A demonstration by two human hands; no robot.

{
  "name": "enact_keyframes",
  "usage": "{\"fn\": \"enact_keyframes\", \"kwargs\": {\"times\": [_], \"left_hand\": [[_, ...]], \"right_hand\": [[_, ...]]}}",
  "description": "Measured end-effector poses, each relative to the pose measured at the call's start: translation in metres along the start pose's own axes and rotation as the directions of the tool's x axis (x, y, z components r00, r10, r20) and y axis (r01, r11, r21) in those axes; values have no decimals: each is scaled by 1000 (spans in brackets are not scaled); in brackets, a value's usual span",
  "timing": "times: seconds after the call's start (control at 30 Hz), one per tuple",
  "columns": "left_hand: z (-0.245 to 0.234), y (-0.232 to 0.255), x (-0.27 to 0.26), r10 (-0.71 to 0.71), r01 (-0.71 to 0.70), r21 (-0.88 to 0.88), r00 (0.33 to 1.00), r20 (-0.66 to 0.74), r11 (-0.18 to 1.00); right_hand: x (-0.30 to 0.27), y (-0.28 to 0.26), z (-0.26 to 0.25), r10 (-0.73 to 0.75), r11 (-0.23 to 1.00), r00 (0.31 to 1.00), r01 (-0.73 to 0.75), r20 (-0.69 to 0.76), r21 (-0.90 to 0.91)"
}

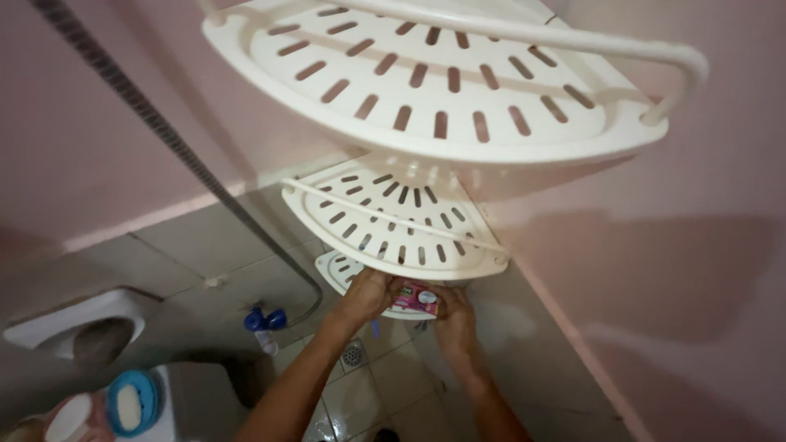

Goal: The person removes several items from a corner bathroom shelf, places them on the toilet tank, then uses a toothbrush and water from a green bucket to scrub the shelf surfaces. The person scrubs each tier of the shelf repeatedly with the wet toothbrush.

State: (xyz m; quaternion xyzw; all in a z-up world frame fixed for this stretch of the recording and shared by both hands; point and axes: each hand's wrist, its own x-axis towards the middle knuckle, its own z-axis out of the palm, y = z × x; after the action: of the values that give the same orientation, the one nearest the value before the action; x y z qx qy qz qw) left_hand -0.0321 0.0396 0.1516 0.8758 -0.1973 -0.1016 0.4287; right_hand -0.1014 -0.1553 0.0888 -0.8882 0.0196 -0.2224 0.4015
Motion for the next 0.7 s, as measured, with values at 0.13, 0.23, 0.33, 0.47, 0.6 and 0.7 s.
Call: {"fn": "enact_keyframes", "kwargs": {"times": [0.13, 0.23, 0.33, 0.47, 0.6, 0.7], "left_hand": [[-15, 21, -24, 135, -142, -63, 986, -98, 988], [-19, 21, -43, 245, -253, -45, 960, -135, 966], [-17, 14, -62, 339, -348, -3, 916, -216, 938], [-19, 5, -87, 348, -339, 82, 895, -279, 937], [-31, -5, -121, 244, -236, 64, 916, -319, 970], [-39, -12, -143, 256, -237, 95, 882, -396, 967]], "right_hand": [[-9, -17, -10, -22, 998, 1000, 21, 14, 52], [-18, -37, -15, -36, 995, 999, 35, 10, 89], [-25, -58, -18, 36, 987, 995, -50, 93, 151], [-35, -77, -9, 96, 966, 978, -137, 187, 220], [-47, -88, 8, -152, 969, 976, 117, 155, 216], [-54, -97, 22, -151, 965, 961, 93, 230, 244]]}}
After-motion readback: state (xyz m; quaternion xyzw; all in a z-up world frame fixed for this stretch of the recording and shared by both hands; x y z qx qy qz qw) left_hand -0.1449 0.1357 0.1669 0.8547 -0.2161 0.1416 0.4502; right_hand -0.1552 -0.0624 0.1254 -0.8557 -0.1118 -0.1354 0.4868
